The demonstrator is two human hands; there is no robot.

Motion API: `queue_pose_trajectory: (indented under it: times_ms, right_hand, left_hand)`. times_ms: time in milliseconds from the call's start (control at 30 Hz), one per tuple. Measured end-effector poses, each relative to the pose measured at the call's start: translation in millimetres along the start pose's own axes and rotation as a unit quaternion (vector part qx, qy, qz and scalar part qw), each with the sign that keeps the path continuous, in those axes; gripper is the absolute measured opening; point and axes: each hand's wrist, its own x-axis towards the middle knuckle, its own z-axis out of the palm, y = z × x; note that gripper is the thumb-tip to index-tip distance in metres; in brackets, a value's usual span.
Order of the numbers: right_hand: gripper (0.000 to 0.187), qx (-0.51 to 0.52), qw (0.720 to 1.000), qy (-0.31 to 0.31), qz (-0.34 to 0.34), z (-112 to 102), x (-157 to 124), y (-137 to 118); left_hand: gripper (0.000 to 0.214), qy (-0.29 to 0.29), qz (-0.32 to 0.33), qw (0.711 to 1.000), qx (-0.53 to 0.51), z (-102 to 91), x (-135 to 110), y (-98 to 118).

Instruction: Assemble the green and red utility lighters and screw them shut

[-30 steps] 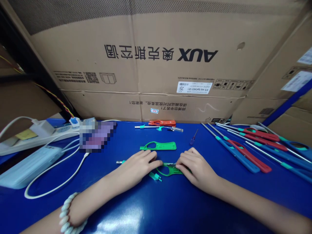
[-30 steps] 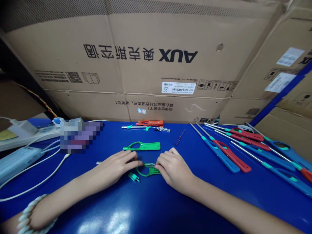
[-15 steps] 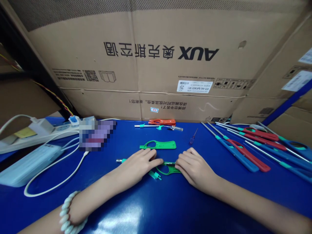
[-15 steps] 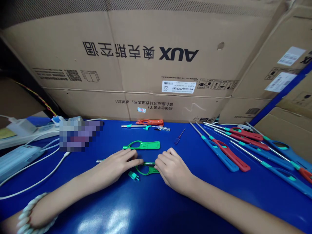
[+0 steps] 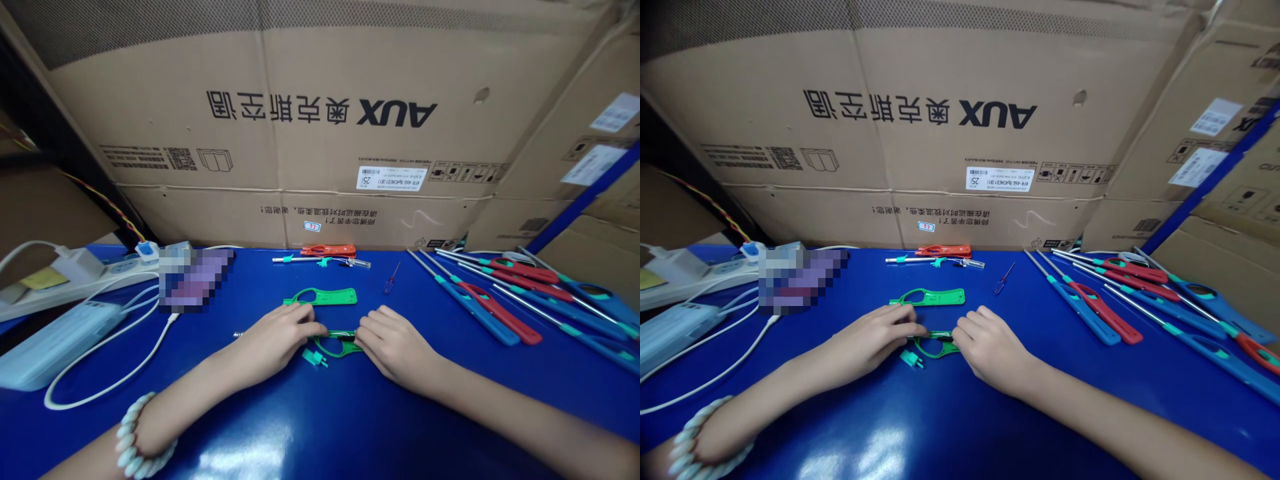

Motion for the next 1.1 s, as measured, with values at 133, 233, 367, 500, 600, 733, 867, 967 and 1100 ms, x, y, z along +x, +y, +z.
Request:
queue_pose_trajectory:
  times_ms: [133, 233, 367, 500, 600, 733, 867, 967, 1100]
  right_hand:
    - [0.032, 0.026, 1.000, -0.009, 0.011, -1, -1, 2]
    - [0.034, 0.038, 0.999, -0.015, 0.011, -3, -1, 3]
    - [0.035, 0.045, 0.999, -0.016, 0.006, -4, 0, 5]
    - [0.033, 0.052, 0.999, -0.013, -0.003, -3, 0, 7]
    - [0.033, 0.052, 0.999, -0.013, -0.006, -3, -1, 7]
    - [0.034, 0.048, 0.999, -0.016, -0.008, -2, -1, 7]
    - [0.032, 0.051, 0.999, -0.013, -0.011, -1, -2, 7]
    - [0.031, 0.053, 0.998, -0.016, -0.011, -1, -2, 7]
    - [0.030, 0.052, 0.998, -0.014, -0.010, -2, -2, 7]
  left_hand:
    - [0.038, -0.017, -0.020, 0.999, -0.047, -9.8, -3, 3]
    - [0.038, -0.009, -0.028, 0.997, -0.070, -14.2, -4, 5]
    - [0.031, 0.005, -0.009, 0.995, -0.095, -16.8, -5, 6]
    - [0.026, -0.025, 0.026, 0.992, -0.119, -16.5, -5, 8]
    - [0.018, -0.029, 0.034, 0.993, -0.110, -14.3, -4, 7]
    - [0.012, -0.014, 0.042, 0.993, -0.110, -12.0, -2, 7]
    - [0.012, -0.012, 0.045, 0.993, -0.112, -12.4, -2, 11]
    - [0.014, -0.015, 0.040, 0.993, -0.113, -14.3, -2, 14]
    - [0.012, -0.028, 0.025, 0.995, -0.095, -15.0, -3, 17]
